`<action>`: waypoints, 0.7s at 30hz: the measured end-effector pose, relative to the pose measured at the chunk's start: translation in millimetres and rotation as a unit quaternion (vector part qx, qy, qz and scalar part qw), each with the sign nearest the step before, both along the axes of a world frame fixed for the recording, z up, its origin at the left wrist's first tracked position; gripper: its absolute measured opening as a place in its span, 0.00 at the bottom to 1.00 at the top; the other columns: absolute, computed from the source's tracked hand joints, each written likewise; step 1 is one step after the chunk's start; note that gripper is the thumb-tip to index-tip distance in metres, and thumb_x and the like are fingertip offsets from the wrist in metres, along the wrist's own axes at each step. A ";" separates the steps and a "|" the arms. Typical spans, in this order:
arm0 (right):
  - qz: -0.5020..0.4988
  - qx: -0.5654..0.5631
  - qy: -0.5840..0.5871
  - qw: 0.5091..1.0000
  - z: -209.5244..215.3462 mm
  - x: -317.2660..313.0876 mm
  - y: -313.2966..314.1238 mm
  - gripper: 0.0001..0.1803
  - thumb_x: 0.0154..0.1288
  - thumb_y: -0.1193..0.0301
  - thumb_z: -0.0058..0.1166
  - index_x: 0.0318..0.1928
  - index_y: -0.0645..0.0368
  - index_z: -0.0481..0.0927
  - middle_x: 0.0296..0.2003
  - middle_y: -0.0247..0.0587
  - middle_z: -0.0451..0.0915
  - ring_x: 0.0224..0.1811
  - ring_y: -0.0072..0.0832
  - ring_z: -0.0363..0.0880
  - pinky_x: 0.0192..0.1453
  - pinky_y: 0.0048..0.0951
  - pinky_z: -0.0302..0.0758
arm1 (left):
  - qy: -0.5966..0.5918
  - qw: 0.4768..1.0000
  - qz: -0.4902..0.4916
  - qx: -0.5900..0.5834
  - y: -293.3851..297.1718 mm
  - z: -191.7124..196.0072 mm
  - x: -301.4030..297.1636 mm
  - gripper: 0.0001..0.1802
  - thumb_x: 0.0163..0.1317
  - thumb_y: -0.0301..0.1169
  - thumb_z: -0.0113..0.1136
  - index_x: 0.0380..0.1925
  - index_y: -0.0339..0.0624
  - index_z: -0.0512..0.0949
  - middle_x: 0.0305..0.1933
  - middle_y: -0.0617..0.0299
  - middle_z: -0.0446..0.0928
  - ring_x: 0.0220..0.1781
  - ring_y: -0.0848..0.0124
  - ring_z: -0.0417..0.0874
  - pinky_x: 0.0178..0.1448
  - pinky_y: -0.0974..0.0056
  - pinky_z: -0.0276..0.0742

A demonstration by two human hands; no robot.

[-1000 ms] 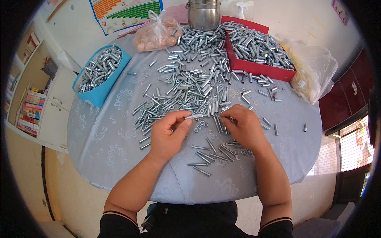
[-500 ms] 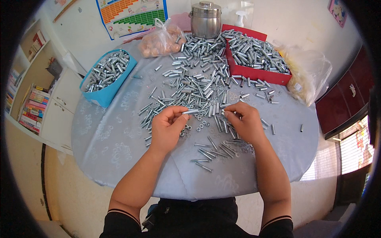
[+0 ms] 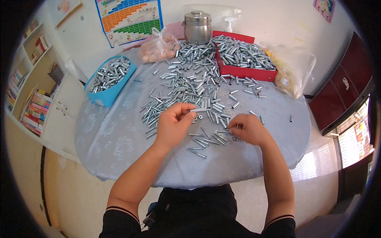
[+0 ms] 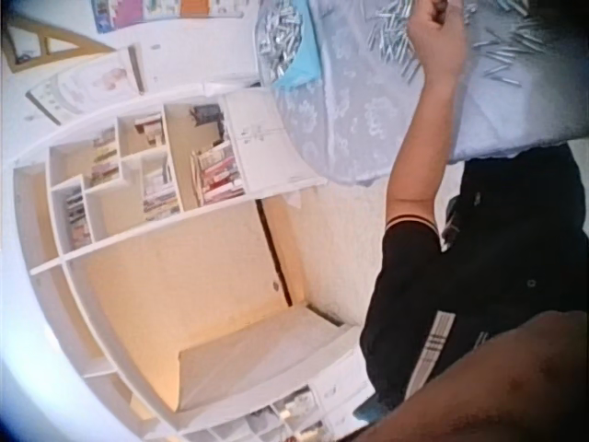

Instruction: The person sits at a table covered with a grey cloth and repeatedly picks up metal bolts and washers. They insert the washers onto the bolts by hand and place the assembled units into a red box.

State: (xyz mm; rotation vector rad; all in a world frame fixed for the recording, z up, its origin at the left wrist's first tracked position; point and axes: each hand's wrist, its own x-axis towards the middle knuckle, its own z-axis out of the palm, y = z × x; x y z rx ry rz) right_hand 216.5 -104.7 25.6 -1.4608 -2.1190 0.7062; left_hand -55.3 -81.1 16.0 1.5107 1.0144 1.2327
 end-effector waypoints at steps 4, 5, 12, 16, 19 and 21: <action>-0.013 -0.021 0.014 1.000 -7.5 10.1 -30.4 0.12 0.53 0.71 0.64 0.39 0.60 0.84 0.32 0.46 0.81 0.36 0.39 0.81 0.42 0.35 0.77 | -0.014 0.999 -0.030 -0.012 -6.6 -3.9 16.1 0.10 0.62 0.23 0.60 0.45 0.37 0.80 0.37 0.62 0.84 0.29 0.84 0.75 0.33 0.76 0.71; -0.020 -0.013 0.003 1.000 -6.8 10.7 -34.7 0.13 0.53 0.71 0.65 0.41 0.59 0.83 0.33 0.45 0.81 0.37 0.39 0.81 0.43 0.35 0.77 | -0.017 0.999 -0.035 -0.014 -8.7 -4.5 20.9 0.10 0.62 0.23 0.60 0.45 0.37 0.80 0.37 0.62 0.84 0.29 0.84 0.75 0.33 0.76 0.71; -0.123 0.062 -0.062 0.989 -17.4 11.2 -49.2 0.16 0.54 0.66 0.66 0.43 0.57 0.82 0.37 0.44 0.78 0.40 0.41 0.80 0.43 0.37 0.76 | -0.014 0.999 -0.044 -0.025 -5.4 -11.8 32.3 0.10 0.63 0.24 0.59 0.44 0.36 0.80 0.37 0.61 0.84 0.29 0.84 0.75 0.32 0.76 0.71; -0.126 0.070 -0.055 0.988 -20.6 2.7 -36.9 0.15 0.55 0.64 0.65 0.41 0.57 0.82 0.36 0.44 0.78 0.39 0.43 0.79 0.43 0.39 0.76 | -0.051 0.998 -0.023 -0.033 0.1 -21.9 31.2 0.10 0.63 0.24 0.59 0.44 0.37 0.80 0.36 0.61 0.84 0.28 0.84 0.75 0.32 0.76 0.71; -0.125 0.054 -0.085 0.987 -22.8 -2.3 -24.0 0.15 0.56 0.63 0.64 0.41 0.57 0.82 0.35 0.44 0.78 0.39 0.44 0.79 0.43 0.41 0.75 | -0.063 0.997 -0.003 -0.037 3.7 -31.4 28.0 0.10 0.63 0.24 0.59 0.44 0.37 0.80 0.37 0.61 0.84 0.28 0.83 0.75 0.32 0.75 0.72; -0.126 0.047 -0.092 0.987 -27.8 -9.8 -11.6 0.14 0.57 0.63 0.63 0.40 0.57 0.82 0.35 0.45 0.78 0.39 0.44 0.79 0.43 0.42 0.75 | -0.081 0.996 0.005 -0.043 4.8 -34.4 28.2 0.10 0.63 0.24 0.59 0.44 0.37 0.80 0.37 0.61 0.84 0.28 0.83 0.76 0.32 0.75 0.73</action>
